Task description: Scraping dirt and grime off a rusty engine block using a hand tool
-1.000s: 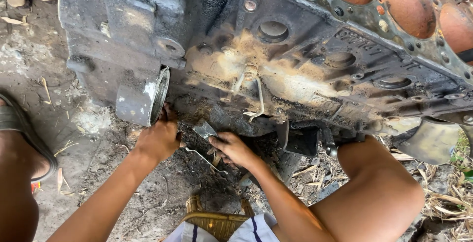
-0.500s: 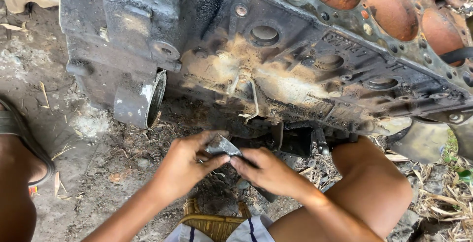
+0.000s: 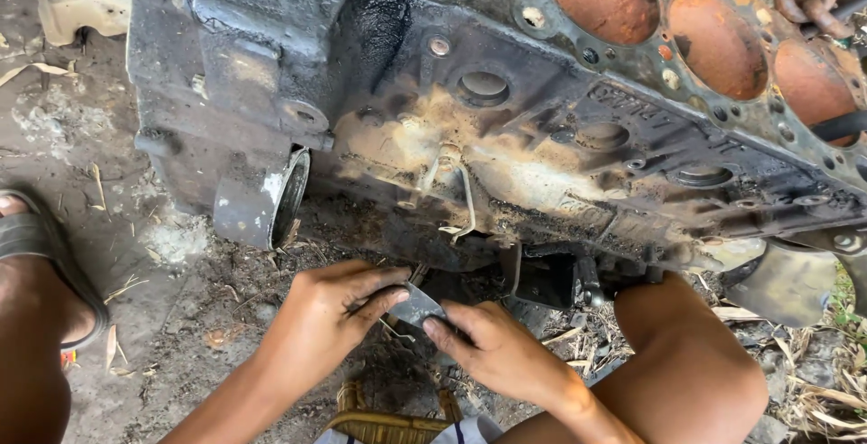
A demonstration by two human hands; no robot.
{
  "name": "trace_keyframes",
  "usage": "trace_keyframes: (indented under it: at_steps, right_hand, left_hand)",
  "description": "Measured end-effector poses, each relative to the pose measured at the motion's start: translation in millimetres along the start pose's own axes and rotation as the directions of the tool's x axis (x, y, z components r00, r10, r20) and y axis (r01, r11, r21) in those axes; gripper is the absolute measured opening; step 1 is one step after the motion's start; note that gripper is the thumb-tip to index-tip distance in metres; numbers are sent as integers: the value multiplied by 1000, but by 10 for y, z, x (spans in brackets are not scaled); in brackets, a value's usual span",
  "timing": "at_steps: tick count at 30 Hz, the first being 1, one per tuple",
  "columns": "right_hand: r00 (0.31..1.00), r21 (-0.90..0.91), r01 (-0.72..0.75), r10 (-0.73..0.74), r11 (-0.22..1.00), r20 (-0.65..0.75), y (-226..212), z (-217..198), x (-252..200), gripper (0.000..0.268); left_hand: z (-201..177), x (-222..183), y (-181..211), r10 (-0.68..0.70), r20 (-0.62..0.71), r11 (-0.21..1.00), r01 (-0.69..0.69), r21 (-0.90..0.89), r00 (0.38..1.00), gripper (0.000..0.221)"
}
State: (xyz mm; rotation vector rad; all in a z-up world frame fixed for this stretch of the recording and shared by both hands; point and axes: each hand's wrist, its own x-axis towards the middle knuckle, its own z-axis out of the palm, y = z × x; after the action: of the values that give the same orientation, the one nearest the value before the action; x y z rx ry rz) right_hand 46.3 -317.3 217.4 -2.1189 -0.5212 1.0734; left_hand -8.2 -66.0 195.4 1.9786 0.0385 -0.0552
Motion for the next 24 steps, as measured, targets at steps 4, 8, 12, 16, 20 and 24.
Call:
trace_keyframes:
  at_steps: [4,8,12,16,20,24]
  right_hand:
    - [996,-74,91,-91,993,4,53,17,34,26]
    - [999,-171,37,-40,985,-11,32,15,89,27]
    - [997,-207,55,-66,977,-46,16,11,128,24]
    - [994,-219,62,-80,974,-75,186,27,193,31]
    - [995,-180,15,-33,984,-97,181,-38,219,31]
    - [994,-197,-46,25,979,-107,155,-68,215,40]
  left_hand:
    - [-85,-2,-29,23,16,997,-24,71,1000,23]
    - [-273,-6,-153,-208,-62,978,206,-35,976,17]
    - [-274,-63,-146,-376,113,870,393,-299,920,28]
    - [-184,-110,-125,-363,226,717,426,-551,904,40]
    - [-110,-127,-169,-432,222,664,475,-578,874,34]
    - [-148,-129,-81,-470,213,716,511,-475,856,29]
